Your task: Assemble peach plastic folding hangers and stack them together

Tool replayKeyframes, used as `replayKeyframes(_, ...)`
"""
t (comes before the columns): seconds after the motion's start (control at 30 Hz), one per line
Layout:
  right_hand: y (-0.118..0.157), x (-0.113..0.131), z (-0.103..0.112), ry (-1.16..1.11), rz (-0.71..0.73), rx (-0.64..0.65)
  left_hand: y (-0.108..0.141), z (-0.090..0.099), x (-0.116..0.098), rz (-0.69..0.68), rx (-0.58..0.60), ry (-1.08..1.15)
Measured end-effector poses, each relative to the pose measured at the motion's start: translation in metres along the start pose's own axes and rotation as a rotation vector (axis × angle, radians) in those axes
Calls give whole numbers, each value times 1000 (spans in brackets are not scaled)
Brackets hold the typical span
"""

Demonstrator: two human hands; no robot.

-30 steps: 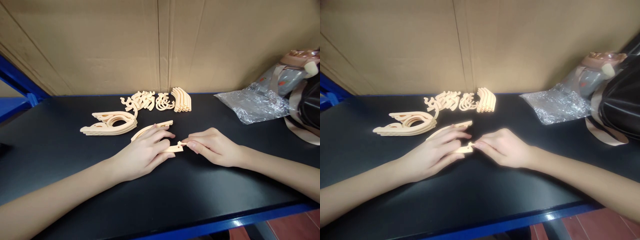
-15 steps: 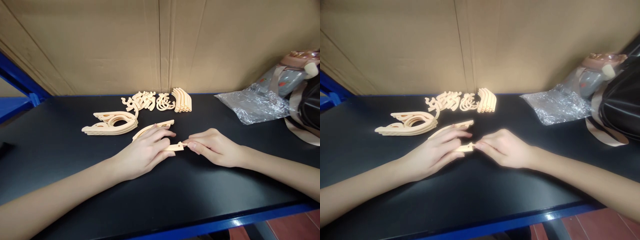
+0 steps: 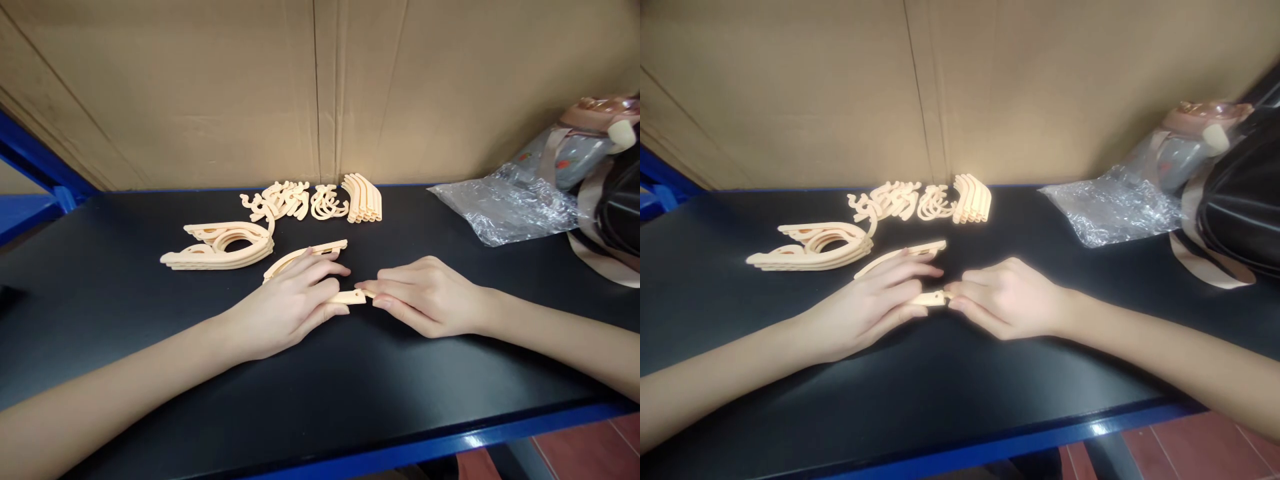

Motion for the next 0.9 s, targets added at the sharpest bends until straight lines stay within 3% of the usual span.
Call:
replayKeyframes(0.43,2,13,-2,307,147,-10,0,-2,-1,-3,32,-5)
replayKeyframes(0.9,3,29,1,495,313,-57,-1,-3,-3,-23,34,-25)
Point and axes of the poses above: each hand's wrist, its own y-axis away from the middle knuckle, its own z-axis out of the back of the hand, x = y × z, the point moved 9 cm from there along -y, towards the middle knuckle, and after that the axes turned 3 degrees about -y, right-handed, at the moved point
